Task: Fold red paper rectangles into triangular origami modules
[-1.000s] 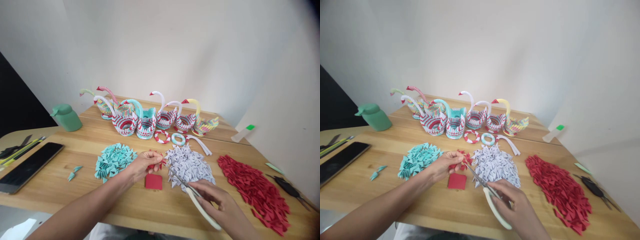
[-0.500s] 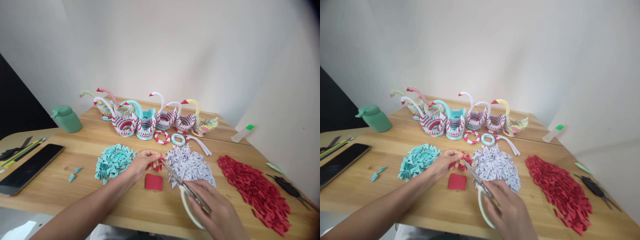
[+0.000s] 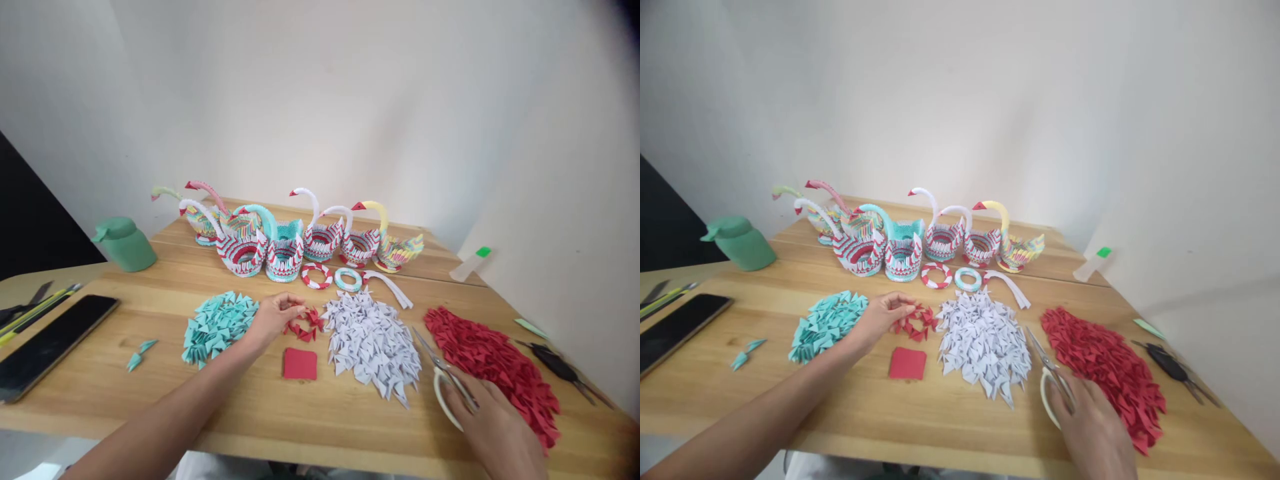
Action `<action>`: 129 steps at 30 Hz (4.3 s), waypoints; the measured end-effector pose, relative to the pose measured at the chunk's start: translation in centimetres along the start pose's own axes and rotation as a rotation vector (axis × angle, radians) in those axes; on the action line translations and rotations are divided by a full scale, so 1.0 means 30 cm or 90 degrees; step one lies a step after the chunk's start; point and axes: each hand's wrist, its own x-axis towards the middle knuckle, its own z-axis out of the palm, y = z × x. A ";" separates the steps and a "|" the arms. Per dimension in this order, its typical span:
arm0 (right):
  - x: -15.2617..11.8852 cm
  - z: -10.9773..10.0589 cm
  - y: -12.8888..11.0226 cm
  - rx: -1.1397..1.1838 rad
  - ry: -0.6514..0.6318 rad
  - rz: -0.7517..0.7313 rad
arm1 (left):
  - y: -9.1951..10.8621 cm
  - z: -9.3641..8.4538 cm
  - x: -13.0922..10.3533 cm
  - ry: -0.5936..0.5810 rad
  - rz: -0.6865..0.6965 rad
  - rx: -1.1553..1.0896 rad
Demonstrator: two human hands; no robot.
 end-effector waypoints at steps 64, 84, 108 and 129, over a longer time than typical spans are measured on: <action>0.352 0.165 -0.705 0.359 -0.010 -0.398 | 0.032 0.072 -0.095 -0.078 -0.154 -0.439; 0.372 0.128 -0.649 0.412 0.083 -0.380 | 0.038 0.041 -0.061 -0.096 0.060 0.040; 0.366 0.124 -0.651 0.544 -0.117 -0.190 | 0.044 0.051 -0.085 -0.124 0.091 0.171; 0.367 0.123 -0.647 0.570 -0.098 -0.216 | 0.043 0.046 -0.079 -0.121 0.096 0.178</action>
